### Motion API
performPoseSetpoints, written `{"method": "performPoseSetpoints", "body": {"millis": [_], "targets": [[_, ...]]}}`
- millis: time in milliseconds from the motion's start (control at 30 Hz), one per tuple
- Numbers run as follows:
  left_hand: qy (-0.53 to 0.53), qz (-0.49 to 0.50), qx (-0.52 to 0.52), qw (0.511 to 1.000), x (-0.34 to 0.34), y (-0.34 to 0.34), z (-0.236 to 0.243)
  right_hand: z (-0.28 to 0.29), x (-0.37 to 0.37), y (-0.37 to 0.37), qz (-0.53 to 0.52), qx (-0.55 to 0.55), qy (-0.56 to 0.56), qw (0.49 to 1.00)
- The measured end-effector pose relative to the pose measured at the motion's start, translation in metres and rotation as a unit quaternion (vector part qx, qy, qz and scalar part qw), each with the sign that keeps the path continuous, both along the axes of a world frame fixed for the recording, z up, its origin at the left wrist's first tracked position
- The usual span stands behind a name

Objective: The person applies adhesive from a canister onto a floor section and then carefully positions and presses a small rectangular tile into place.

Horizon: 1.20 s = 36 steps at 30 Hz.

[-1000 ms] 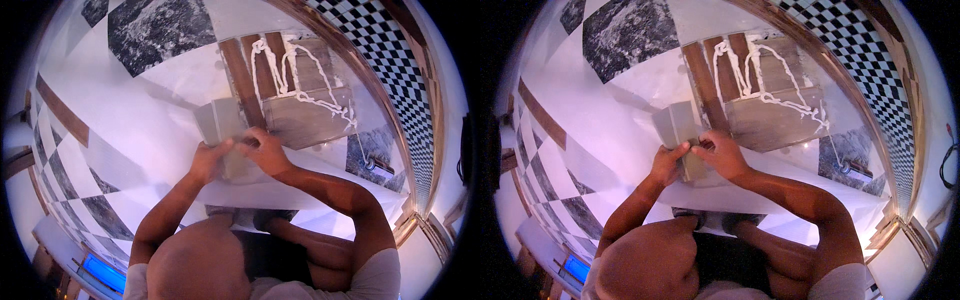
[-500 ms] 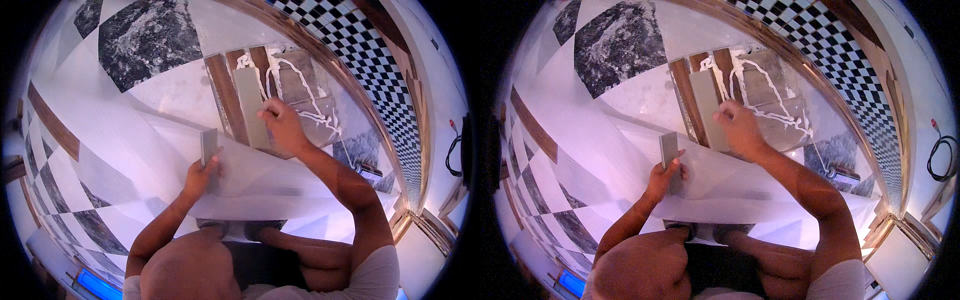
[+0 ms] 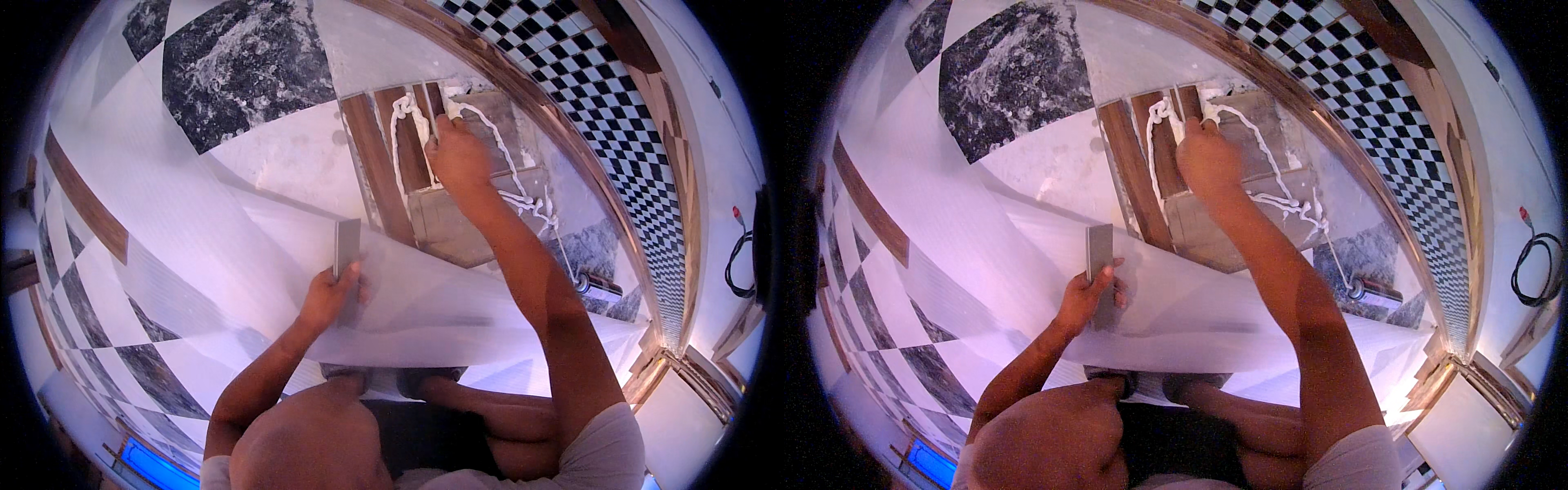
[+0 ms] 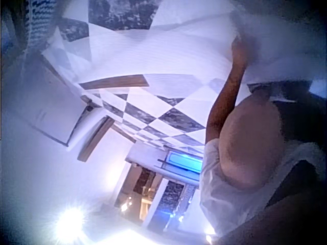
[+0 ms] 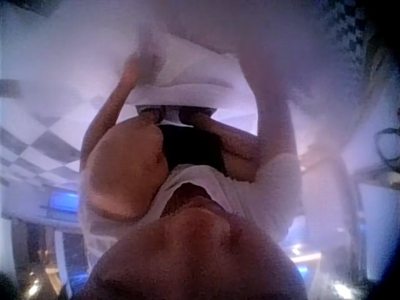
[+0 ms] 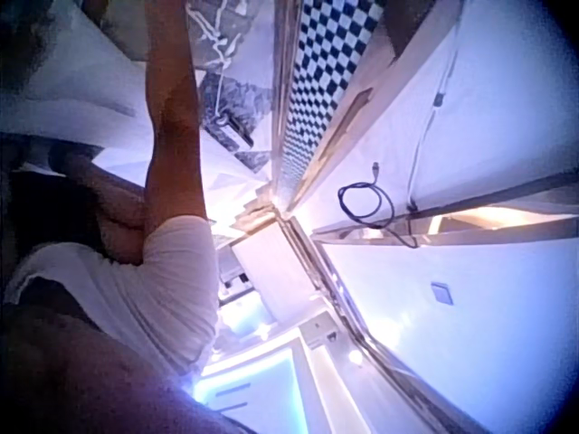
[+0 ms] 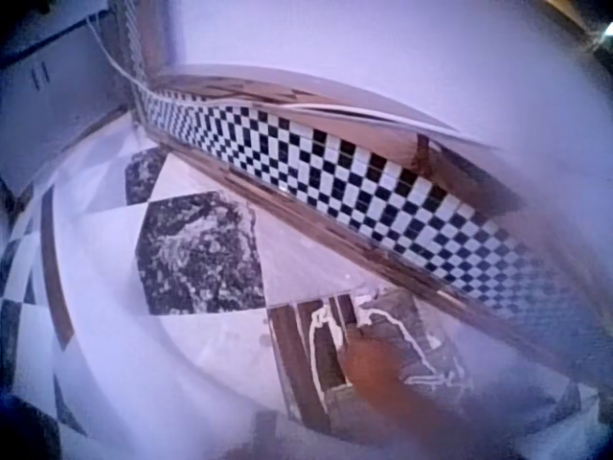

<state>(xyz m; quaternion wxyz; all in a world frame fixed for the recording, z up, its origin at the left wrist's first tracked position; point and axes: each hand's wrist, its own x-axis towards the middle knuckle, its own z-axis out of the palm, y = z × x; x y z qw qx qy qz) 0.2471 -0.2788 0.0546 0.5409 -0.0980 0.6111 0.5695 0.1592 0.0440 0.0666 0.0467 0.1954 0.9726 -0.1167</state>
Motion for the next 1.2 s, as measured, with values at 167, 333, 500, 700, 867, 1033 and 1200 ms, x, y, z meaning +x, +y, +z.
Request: {"method": "performPoseSetpoints", "body": {"millis": [167, 333, 500, 700, 867, 1033, 1200], "targets": [[-0.029, 0.025, -0.004, 0.999, -0.001, 0.0, 0.005, -0.003, -0.01, -0.036, 0.033, -0.009, -0.02, 0.999], [-0.024, 0.028, 0.011, 0.999, 0.0, -0.003, 0.004, -0.014, 0.006, -0.049, 0.141, 0.013, 0.036, 0.989], [-0.033, 0.02, 0.018, 0.999, -0.004, 0.0, 0.009, -0.037, 0.009, -0.028, 0.265, 0.067, 0.129, 0.953], [-0.017, 0.011, 0.014, 1.0, 0.001, -0.004, 0.001, -0.041, 0.007, -0.01, 0.25, 0.007, 0.059, 0.966], [-0.039, 0.025, 0.013, 0.999, -0.001, 0.0, 0.001, -0.04, -0.001, 0.005, 0.26, -0.021, 0.055, 0.964], [-0.041, 0.02, -0.007, 0.999, -0.002, 0.0, 0.004, -0.036, -0.001, 0.003, 0.264, -0.017, 0.027, 0.964], [-0.054, 0.044, 0.017, 0.997, -0.003, 0.0, 0.002, -0.033, -0.002, 0.003, 0.25, -0.023, 0.011, 0.968]]}}
